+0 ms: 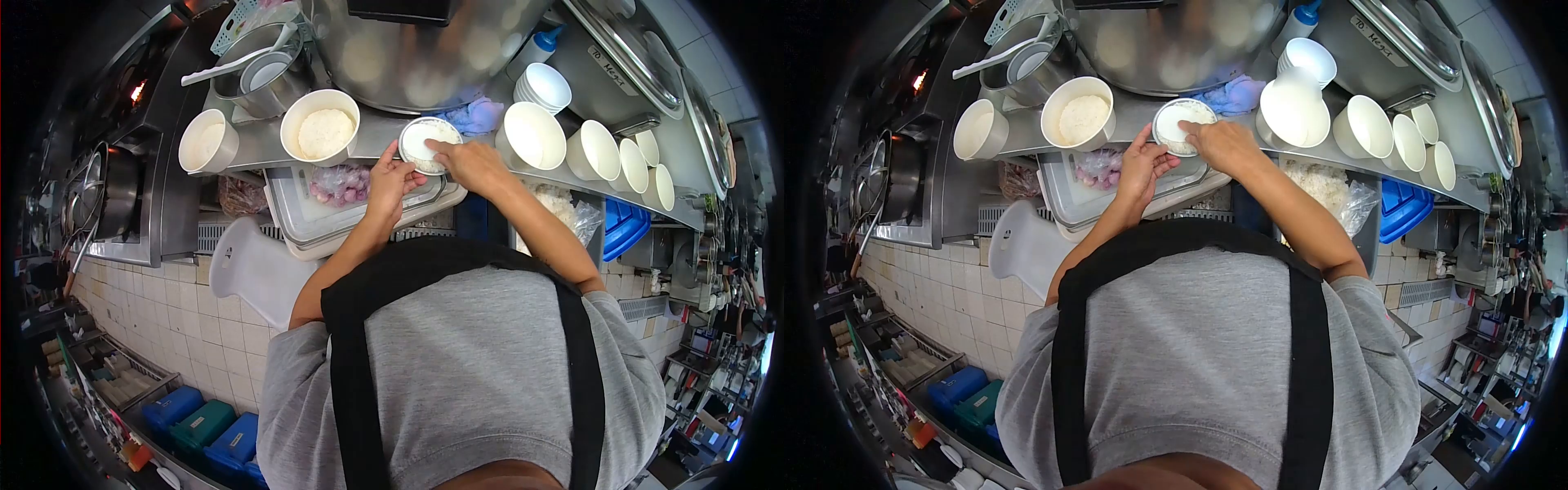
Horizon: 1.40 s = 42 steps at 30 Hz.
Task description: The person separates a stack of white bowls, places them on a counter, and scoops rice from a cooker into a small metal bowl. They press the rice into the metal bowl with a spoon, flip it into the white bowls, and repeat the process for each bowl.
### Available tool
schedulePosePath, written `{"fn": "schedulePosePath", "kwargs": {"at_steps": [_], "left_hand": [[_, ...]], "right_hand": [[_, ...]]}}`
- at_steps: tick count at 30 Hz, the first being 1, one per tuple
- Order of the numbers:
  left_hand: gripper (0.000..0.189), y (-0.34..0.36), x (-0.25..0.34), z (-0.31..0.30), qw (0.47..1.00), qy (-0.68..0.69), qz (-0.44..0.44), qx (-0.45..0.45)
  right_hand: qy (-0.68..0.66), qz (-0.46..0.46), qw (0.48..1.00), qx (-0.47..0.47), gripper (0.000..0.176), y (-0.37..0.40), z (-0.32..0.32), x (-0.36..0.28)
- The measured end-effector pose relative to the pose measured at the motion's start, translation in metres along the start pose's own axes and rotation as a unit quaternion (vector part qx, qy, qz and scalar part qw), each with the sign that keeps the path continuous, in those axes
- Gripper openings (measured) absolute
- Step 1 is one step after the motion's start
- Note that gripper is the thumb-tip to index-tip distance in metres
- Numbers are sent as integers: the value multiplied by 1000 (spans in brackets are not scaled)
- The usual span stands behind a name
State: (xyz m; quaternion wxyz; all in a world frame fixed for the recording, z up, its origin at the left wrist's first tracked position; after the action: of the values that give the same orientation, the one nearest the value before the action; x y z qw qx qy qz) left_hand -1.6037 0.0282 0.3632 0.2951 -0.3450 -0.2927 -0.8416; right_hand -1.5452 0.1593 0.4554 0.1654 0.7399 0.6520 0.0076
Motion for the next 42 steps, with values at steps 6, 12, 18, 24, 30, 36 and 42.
{"fn": "schedulePosePath", "kwargs": {"at_steps": [6, 12, 18, 24, 30, 36, 42], "left_hand": [[67, 1, 4, 6, 999, -33, 3, -1], [67, -3, -1, 1, 999, -28, 7, -16], [63, -6, 2, -1, 999, -42, -1, -23], [56, -16, 11, -9, 997, -70, -15, -18], [51, -17, 16, -3, 996, -83, -12, -12], [54, -19, 9, -6, 997, -74, 4, -2], [59, -18, 10, -5, 998, -65, 15, -6]], "right_hand": [[3, 31, 999, 18, 34, 9, -13, 2], [-146, 64, 987, 12, 40, 7, 22, 34], [-140, 10, 988, 69, 33, 11, 7, 33], [-72, -1, 997, -4, 31, 28, 0, 20], [-54, 1, 999, -1, 32, 9, 15, 18], [-96, -20, 994, 53, 35, -13, 16, 33], [-101, 52, 993, 9, 36, -4, -2, 19]]}}
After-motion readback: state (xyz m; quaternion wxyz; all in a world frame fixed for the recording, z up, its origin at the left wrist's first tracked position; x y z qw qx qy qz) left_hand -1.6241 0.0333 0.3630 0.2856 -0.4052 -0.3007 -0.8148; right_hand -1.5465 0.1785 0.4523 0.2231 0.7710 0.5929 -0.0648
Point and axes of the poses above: each hand's wrist, its own y-axis away from the middle knuckle, its own z-axis out of the palm, x = y × z, the point moved 5 cm from there along -y, towards the middle knuckle, and after that the axes turned 8 degrees about -x, right-handed, at the moved point
